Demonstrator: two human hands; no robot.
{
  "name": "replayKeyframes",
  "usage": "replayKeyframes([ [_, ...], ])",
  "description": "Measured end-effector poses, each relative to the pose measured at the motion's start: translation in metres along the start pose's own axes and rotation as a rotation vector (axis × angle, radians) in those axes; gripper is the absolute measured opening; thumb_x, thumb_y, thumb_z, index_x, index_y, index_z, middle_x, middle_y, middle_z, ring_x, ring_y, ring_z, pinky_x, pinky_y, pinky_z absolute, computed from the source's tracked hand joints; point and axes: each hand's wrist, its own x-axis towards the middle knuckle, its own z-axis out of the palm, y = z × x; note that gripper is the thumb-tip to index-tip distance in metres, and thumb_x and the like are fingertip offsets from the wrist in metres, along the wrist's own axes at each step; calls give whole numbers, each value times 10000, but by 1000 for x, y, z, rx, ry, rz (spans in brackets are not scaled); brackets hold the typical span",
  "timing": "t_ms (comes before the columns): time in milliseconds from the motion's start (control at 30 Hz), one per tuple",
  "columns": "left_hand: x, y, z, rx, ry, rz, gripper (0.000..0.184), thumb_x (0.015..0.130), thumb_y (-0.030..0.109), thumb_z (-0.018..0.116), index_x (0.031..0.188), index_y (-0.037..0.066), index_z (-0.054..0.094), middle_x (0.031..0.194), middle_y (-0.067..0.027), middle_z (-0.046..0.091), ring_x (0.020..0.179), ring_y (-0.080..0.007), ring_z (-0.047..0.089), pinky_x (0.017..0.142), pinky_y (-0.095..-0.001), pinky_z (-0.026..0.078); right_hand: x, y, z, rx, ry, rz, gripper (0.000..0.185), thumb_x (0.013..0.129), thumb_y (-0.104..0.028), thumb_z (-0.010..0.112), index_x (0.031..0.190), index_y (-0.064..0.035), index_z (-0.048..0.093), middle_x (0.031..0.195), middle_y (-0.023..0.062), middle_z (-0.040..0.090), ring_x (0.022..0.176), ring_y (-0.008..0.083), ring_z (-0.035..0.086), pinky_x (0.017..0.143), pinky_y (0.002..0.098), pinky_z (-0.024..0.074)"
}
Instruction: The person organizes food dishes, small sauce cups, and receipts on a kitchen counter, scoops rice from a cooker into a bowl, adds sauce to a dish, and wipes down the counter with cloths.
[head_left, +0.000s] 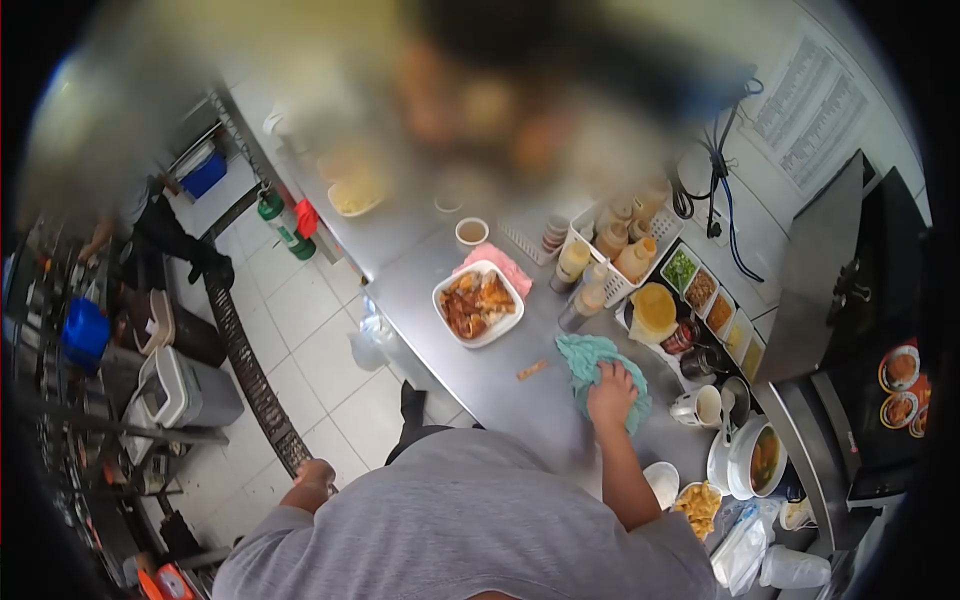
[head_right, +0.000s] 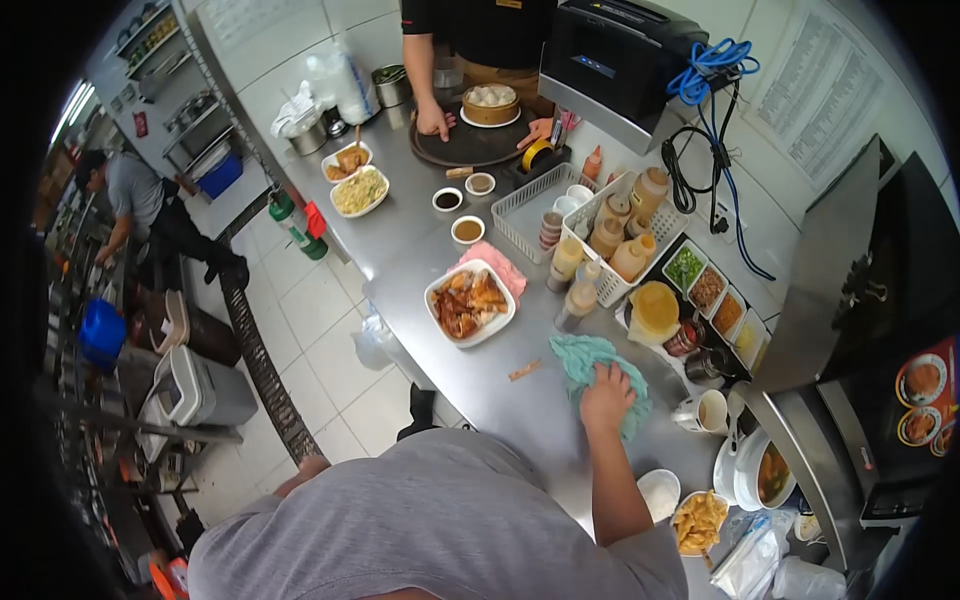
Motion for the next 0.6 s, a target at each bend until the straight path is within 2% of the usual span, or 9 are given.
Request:
replayKeyframes([
  [33, 43, 41, -3, 669, 37, -124, 766, 730, 160, 706, 1408, 189, 351, 1507, -122, 236, 1384, -394, 174, 1021, -515, 350, 3, -8, -10, 61, -59, 117, 553, 709, -191, 695, 1236, -146, 532, 1324, 117, 455, 1248, 314, 380, 1026, 512, 274],
  [67, -28, 53, -69, 651, 8, 234, 721, 740, 136, 684, 1394, 176, 384, 1524, -92, 201, 1395, -407, 96, 1009, -596, 316, 6, -15, -17, 61, -60, 135, 553, 709, -191, 695, 1236, -146, 532, 1324, 117, 455, 1248, 314, 380, 1026, 512, 274],
  [133, 67, 105, -129, 897, -70, 489, 338, 731, 116, 635, 1065, 84, 674, 1230, -172, 572, 1161, -353, 527, 896, -470, 465, 17, -28, -25, 159, 106, 201, 610, 704, -215, 713, 1264, -121, 491, 1346, 128, 422, 1277, 317, 341, 1047, 553, 235],
  [167, 92, 126, -151, 736, 94, 524, 232, 753, 110, 585, 946, 65, 706, 1052, -221, 636, 970, -337, 634, 823, -418, 504, 21, -34, -26, 140, 225, 161, 578, 708, -205, 710, 1242, -99, 516, 1335, 144, 439, 1263, 336, 359, 1041, 516, 271],
  [267, 138, 192, -222, 851, 116, 558, 256, 772, 75, 551, 986, 72, 693, 1104, -175, 638, 1006, -320, 621, 834, -428, 501, 29, -59, -37, 314, 344, 227, 488, 728, -173, 693, 1189, -82, 562, 1275, 160, 499, 1213, 351, 416, 1028, 455, 311],
  [333, 133, 226, -278, 1074, -145, 539, 303, 870, 277, 523, 1085, 124, 671, 1178, -153, 614, 1099, -290, 582, 899, -407, 469, 31, -75, -44, 368, 361, 294, 443, 736, -155, 683, 1159, -69, 581, 1223, 170, 535, 1175, 356, 451, 1012, 433, 333],
  [467, 128, 234, -334, 839, -91, 322, 410, 884, 431, 515, 1127, 132, 656, 1247, -151, 571, 1179, -270, 532, 952, -388, 436, 23, -97, -56, 443, 444, 433, 366, 766, -121, 656, 1119, -35, 607, 1084, 187, 619, 1048, 345, 553, 944, 397, 406],
  [533, 167, 236, -339, 1549, 255, 194, 456, 858, 487, 558, 1147, 146, 649, 1319, -152, 514, 1249, -245, 471, 990, -379, 409, 14, -96, -57, 401, 444, 526, 357, 773, -126, 654, 1113, -26, 612, 1047, 182, 635, 993, 331, 585, 898, 389, 437],
  [600, 170, 234, -369, 968, 49, 451, 539, 844, 401, 605, 1320, 168, 504, 1367, -156, 466, 1297, -284, 410, 1029, -430, 366, 7, -92, -62, 358, 448, 589, 349, 779, -131, 652, 1107, -17, 617, 1010, 177, 652, 938, 316, 617, 853, 382, 467],
])
